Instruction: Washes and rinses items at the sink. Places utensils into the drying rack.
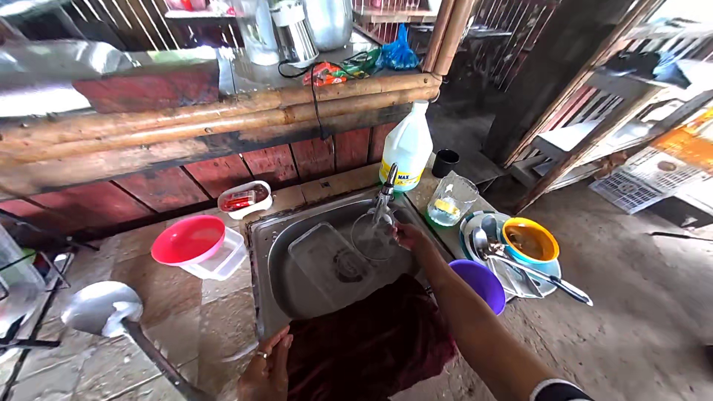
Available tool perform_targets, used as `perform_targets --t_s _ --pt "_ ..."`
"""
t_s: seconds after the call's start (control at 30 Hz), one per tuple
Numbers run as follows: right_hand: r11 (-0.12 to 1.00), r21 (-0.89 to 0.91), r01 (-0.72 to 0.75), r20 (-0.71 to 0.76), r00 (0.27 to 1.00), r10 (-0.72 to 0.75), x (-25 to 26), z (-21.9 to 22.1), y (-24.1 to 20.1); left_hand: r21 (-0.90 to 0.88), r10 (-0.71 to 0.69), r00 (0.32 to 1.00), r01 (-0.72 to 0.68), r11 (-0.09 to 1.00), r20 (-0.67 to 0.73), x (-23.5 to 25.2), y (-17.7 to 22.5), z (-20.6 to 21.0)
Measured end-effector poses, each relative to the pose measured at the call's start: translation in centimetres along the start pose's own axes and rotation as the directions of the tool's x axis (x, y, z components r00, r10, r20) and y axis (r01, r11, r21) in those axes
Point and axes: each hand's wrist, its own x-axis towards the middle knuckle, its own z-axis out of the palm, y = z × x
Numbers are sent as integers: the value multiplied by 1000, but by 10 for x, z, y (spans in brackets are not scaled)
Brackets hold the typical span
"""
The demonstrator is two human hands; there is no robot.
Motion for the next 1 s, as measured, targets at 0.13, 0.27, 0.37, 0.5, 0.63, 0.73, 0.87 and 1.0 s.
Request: perform_targets --t_s 0.13,0.27,0.37,0.5,0.63,0.73,0.87,1.0 --pt "989 143 -34 89 996 21 4 16 12 -17 20 999 -21 1000 -24 -2 3 3" --pt "980 185 -67 64 996 56 -2 25 16 -10 43 997 -44 999 -69 -6 -2 4" --pt "995 -26 97 -9 995 -97 10 12 20 8 82 992 -81 997 -100 -11 -9 1" --pt "743 -623 243 76 965 -252 25 0 13 13 64 990 -63 998 -123 -15 -17 -1" --pt "404 -826 392 261 903 -343 11 -2 -8 14 67 990 -65 998 -126 -15 -18 1" --pt "281 -840 465 325 845 -425 -5 -5 -18 25 75 988 -72 997 -136 -13 -15 3" --pt "256 -830 495 357 825 -438 -8 5 -16 49 71 989 -66 997 -128 -8 -13 7" --pt "340 -815 470 326 855 -402 18 26 -10 74 89 992 -82 994 -92 -2 -8 12"
